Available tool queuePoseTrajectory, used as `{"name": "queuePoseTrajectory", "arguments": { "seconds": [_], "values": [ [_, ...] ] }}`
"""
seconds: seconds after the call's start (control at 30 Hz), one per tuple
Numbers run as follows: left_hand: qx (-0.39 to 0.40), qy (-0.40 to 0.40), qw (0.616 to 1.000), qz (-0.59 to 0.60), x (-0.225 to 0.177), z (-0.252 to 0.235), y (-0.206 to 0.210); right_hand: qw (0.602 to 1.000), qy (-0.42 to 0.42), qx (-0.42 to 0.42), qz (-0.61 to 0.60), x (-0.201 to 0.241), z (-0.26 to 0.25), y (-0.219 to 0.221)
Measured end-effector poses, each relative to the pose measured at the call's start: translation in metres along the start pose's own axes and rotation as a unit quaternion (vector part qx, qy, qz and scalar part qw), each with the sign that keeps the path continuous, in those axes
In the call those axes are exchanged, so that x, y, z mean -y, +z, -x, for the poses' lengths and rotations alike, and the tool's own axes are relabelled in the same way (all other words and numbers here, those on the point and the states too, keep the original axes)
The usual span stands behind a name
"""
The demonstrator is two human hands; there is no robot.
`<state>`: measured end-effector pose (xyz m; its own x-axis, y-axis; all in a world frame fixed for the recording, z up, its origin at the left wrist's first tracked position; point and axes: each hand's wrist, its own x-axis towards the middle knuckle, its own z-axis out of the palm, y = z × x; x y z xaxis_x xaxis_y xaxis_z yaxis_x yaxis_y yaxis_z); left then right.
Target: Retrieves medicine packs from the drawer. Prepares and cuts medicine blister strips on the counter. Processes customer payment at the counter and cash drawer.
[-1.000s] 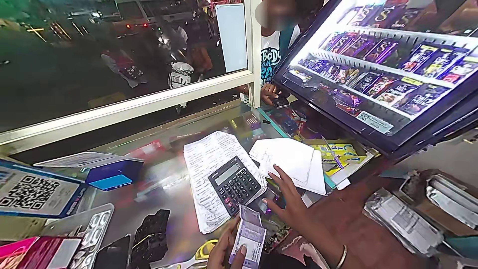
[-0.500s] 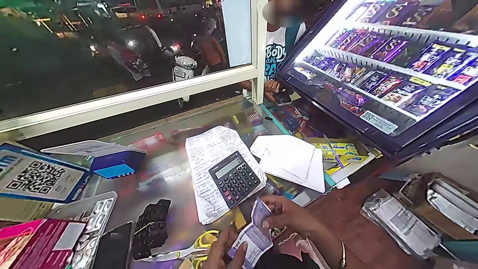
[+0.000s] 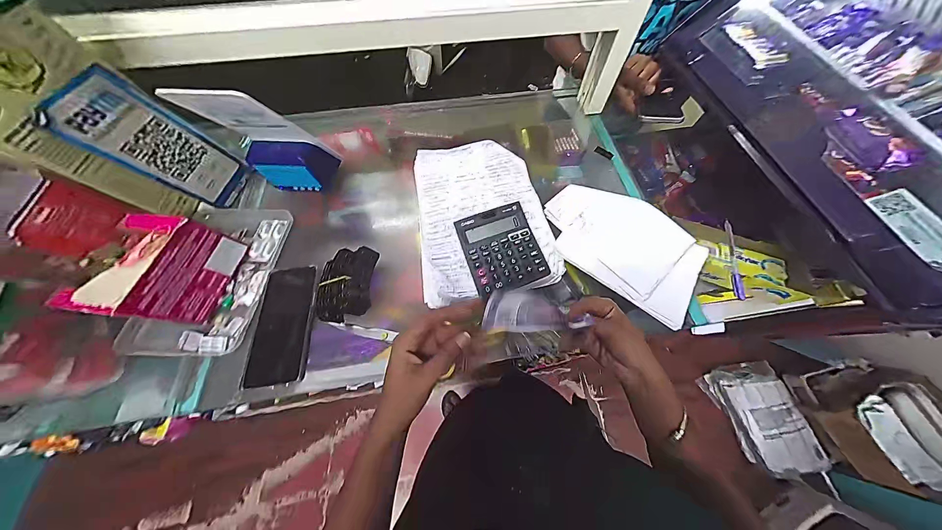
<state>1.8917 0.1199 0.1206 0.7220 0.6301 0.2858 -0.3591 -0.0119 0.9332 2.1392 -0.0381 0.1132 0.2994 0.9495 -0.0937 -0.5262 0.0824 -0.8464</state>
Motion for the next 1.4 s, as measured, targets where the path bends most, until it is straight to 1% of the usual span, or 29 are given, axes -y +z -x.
{"name": "queuePoseTrajectory", "arguments": {
  "seconds": [0.03,0.07,0.13,0.17,0.2,0.23,0.27,0.3,0.33,0.37,0.4,0.43,0.47,0.5,0.6,0.7,0.8,0.87,0.93,1.0,1.07,1.13,1.27,1.4],
  "values": [
    [-0.01,0.003,1.0,0.023,0.003,0.0,0.002,0.999,0.005,0.005,-0.053,-0.004,-0.003,0.006],
    [-0.007,0.003,1.0,0.028,0.008,0.0,0.005,0.996,0.012,0.027,-0.085,-0.009,-0.007,0.013],
    [-0.007,0.001,0.999,0.041,0.019,0.007,0.014,0.992,0.036,0.1,-0.068,-0.023,-0.013,0.029],
    [-0.014,0.012,0.998,0.061,0.021,0.008,0.019,0.99,0.042,0.134,-0.023,-0.029,-0.017,0.038],
    [-0.042,0.018,0.996,0.08,0.021,0.011,0.022,0.985,0.033,0.164,0.041,-0.033,-0.02,0.046],
    [-0.085,0.02,0.99,0.108,0.019,0.012,0.024,0.975,0.0,0.186,0.123,-0.035,-0.023,0.05],
    [-0.11,0.029,0.984,0.139,0.015,0.01,0.02,0.958,-0.054,0.184,0.213,-0.036,-0.026,0.052],
    [-0.129,0.041,0.978,0.161,0.011,0.008,0.014,0.929,-0.117,0.153,0.317,-0.035,-0.03,0.05],
    [-0.149,0.048,0.972,0.176,0.008,0.007,0.007,0.878,-0.183,0.095,0.432,-0.035,-0.035,0.046],
    [-0.17,0.045,0.967,0.187,0.007,0.008,0.001,0.807,-0.236,0.031,0.54,-0.035,-0.039,0.041],
    [-0.187,0.037,0.961,0.199,0.008,0.009,-0.005,0.737,-0.278,-0.018,0.616,-0.035,-0.045,0.037],
    [-0.197,0.028,0.956,0.215,0.009,0.012,-0.011,0.682,-0.308,-0.044,0.662,-0.036,-0.051,0.036],
    [-0.204,0.019,0.951,0.232,0.009,0.015,-0.017,0.651,-0.325,-0.053,0.684,-0.038,-0.055,0.036],
    [-0.208,0.01,0.946,0.247,0.01,0.019,-0.023,0.633,-0.333,-0.052,0.697,-0.04,-0.058,0.037],
    [-0.191,-0.023,0.942,0.276,0.016,0.031,-0.038,0.616,-0.33,-0.029,0.714,-0.049,-0.065,0.036],
    [-0.137,-0.045,0.937,0.318,0.03,0.038,-0.057,0.6,-0.298,-0.004,0.742,-0.053,-0.07,0.035],
    [-0.074,-0.048,0.921,0.38,0.037,0.035,-0.069,0.589,-0.316,-0.022,0.743,-0.054,-0.07,0.036],
    [-0.025,-0.058,0.919,0.389,0.037,0.032,-0.071,0.589,-0.309,-0.016,0.747,-0.054,-0.069,0.035],
    [0.003,-0.066,0.92,0.385,0.037,0.029,-0.072,0.597,-0.32,-0.024,0.735,-0.054,-0.07,0.035],
    [-0.016,-0.071,0.916,0.395,0.036,0.028,-0.072,0.597,-0.335,-0.029,0.729,-0.054,-0.07,0.035],
    [-0.048,-0.079,0.91,0.403,0.035,0.027,-0.07,0.592,-0.319,-0.014,0.74,-0.056,-0.069,0.034],
    [-0.051,-0.081,0.908,0.409,0.035,0.026,-0.07,0.595,-0.303,-0.01,0.744,-0.055,-0.069,0.034],
    [-0.044,-0.075,0.904,0.419,0.036,0.025,-0.07,0.611,-0.342,-0.08,0.709,-0.052,-0.069,0.033],
    [-0.044,-0.077,0.904,0.417,0.037,0.026,-0.071,0.607,-0.337,-0.089,0.714,-0.053,-0.069,0.034]
  ]
}}
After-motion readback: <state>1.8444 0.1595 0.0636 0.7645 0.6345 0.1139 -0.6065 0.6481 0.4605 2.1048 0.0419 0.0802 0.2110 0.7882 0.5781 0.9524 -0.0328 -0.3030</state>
